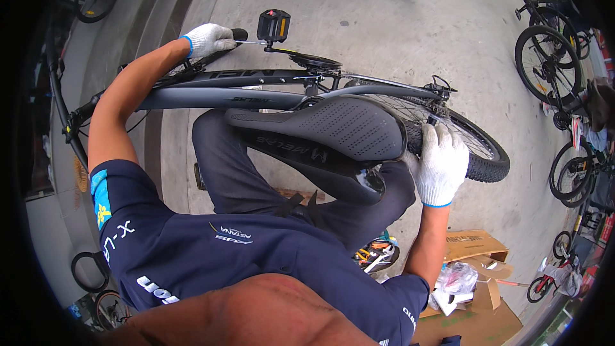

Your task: The person installs a bicycle pedal onto the crank arm using a wrench, then tightens the handlebar stem bolts. The person uses a wrench to secure the pedal and adjusts the handlebar stem with a tool.

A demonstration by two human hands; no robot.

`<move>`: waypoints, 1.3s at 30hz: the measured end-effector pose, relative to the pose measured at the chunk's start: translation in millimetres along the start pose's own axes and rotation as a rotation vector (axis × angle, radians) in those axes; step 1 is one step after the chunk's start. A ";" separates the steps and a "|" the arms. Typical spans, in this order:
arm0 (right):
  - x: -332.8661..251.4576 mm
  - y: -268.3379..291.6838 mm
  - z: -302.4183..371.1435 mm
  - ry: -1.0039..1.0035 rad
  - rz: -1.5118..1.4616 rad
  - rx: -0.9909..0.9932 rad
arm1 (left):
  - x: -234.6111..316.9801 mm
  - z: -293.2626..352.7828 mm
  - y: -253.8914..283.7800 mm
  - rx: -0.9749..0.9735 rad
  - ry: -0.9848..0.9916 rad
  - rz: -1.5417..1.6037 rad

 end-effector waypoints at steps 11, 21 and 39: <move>-5.8 10.2 -6.9 -0.051 -0.050 -0.031 | 67.5 -20.4 -19.9 -0.026 -0.124 0.109; 1.4 14.5 -6.4 -0.126 -0.110 -0.059 | 185.4 -156.4 -140.8 -0.037 -0.280 0.134; 0.0 4.2 -7.8 -0.030 -0.048 -0.021 | -47.7 -35.1 -65.6 -0.003 0.197 -0.147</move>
Point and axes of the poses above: each hand's wrist, its own z-axis away from the middle knuckle, its own y-axis out of the back of the hand, x = y × z, the point moved 7 cm from there along -z, towards the middle knuckle, and after that the axes turned 12 degrees about x, right-handed, at the moved point
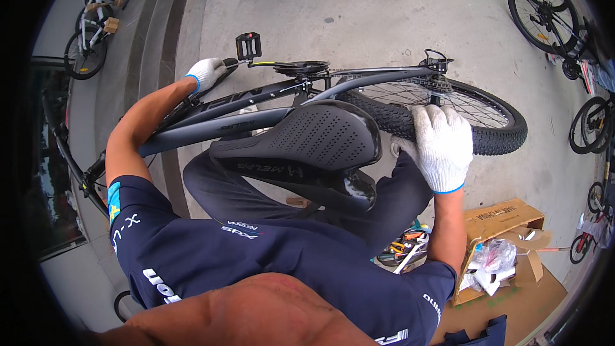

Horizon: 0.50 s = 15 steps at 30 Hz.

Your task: The person installs a bicycle pedal onto the crank arm using a wrench, then tightens the handlebar stem bolts. The person uses a wrench to secure the pedal and adjusts the handlebar stem with a tool.

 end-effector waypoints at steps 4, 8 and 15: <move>2.3 -1.6 1.3 -0.018 -0.016 -0.035 | 41.4 62.0 74.7 -0.023 -0.029 0.149; 12.0 2.8 5.1 -0.043 -0.047 -0.039 | 135.2 57.2 83.2 0.006 -0.230 0.268; 14.4 2.1 7.7 -0.052 -0.054 -0.027 | 270.3 -91.0 -56.0 0.018 -0.450 0.220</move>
Point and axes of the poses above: each hand's wrist, its own z-axis away from the middle knuckle, its own y-axis out of the back of the hand, x = y × z, the point moved 7 cm from there along -z, towards the middle knuckle, and after that the axes turned 12 degrees about x, right-handed, at the moved point
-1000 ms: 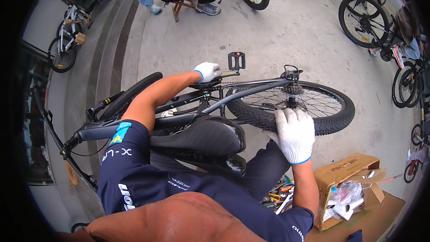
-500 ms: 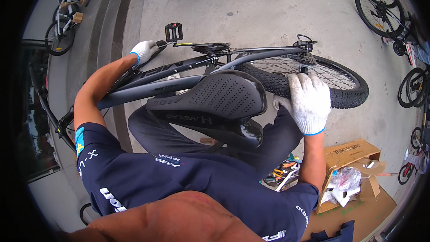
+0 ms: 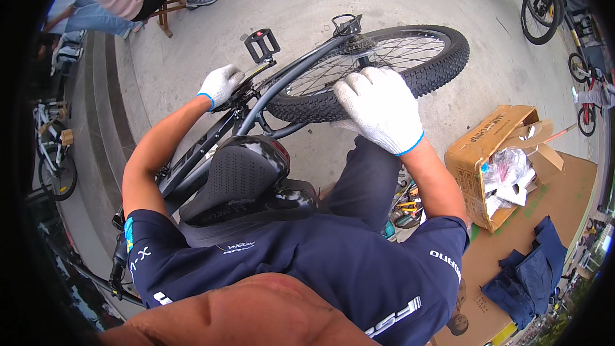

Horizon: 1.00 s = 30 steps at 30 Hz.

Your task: The person installs a bicycle pedal onto the crank arm using a wrench, then tightens the handlebar stem bolts. The person uses a wrench to secure the pedal and adjusts the handlebar stem with a tool.

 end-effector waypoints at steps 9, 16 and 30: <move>8.5 5.6 4.8 -0.064 -0.053 -0.060 | -233.0 48.2 -23.2 -0.146 0.396 -0.378; 2.8 -4.1 3.7 -0.010 -0.019 -0.025 | -164.7 203.1 146.9 -0.020 0.421 -0.138; 1.2 1.2 10.0 -0.054 0.002 -0.091 | -41.3 -32.6 -34.8 -0.034 0.104 -0.055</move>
Point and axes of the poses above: each hand's wrist, its own z-axis away from the middle knuckle, its own y-axis out of the back of the hand, x = y × z, the point moved 7 cm from there along -z, towards the middle knuckle, and after that the axes turned 12 degrees about x, right-handed, at the moved point
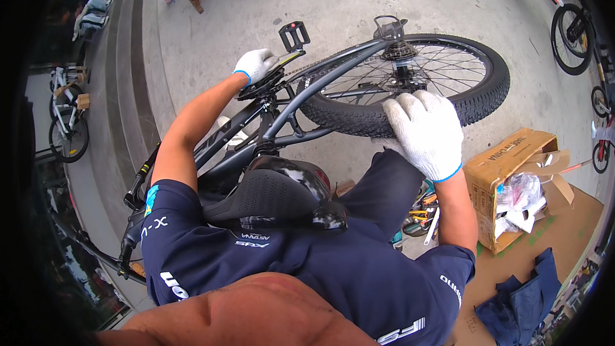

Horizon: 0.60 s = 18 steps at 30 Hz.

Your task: The person installs a bicycle pedal onto the crank arm using a wrench, then tightens the handlebar stem bolts. The person uses a wrench to secure the pedal and adjusts the handlebar stem with a tool.

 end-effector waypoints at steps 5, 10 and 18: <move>4.2 1.3 3.1 -0.027 -0.024 -0.003 | -160.4 32.7 -12.3 -0.089 0.245 -0.229; 1.0 -3.9 2.1 0.022 -0.018 0.046 | -205.2 180.6 107.2 -0.025 0.334 -0.158; 3.7 -1.0 0.9 0.028 -0.038 0.074 | -38.7 189.9 153.7 -0.029 0.137 0.253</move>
Point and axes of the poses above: each hand's wrist, its own z-axis away from the middle knuckle, its own y-axis out of the back of the hand, x = y × z, the point moved 7 cm from there along -z, towards the middle knuckle, and after that the axes turned 12 degrees about x, right-handed, at the moved point
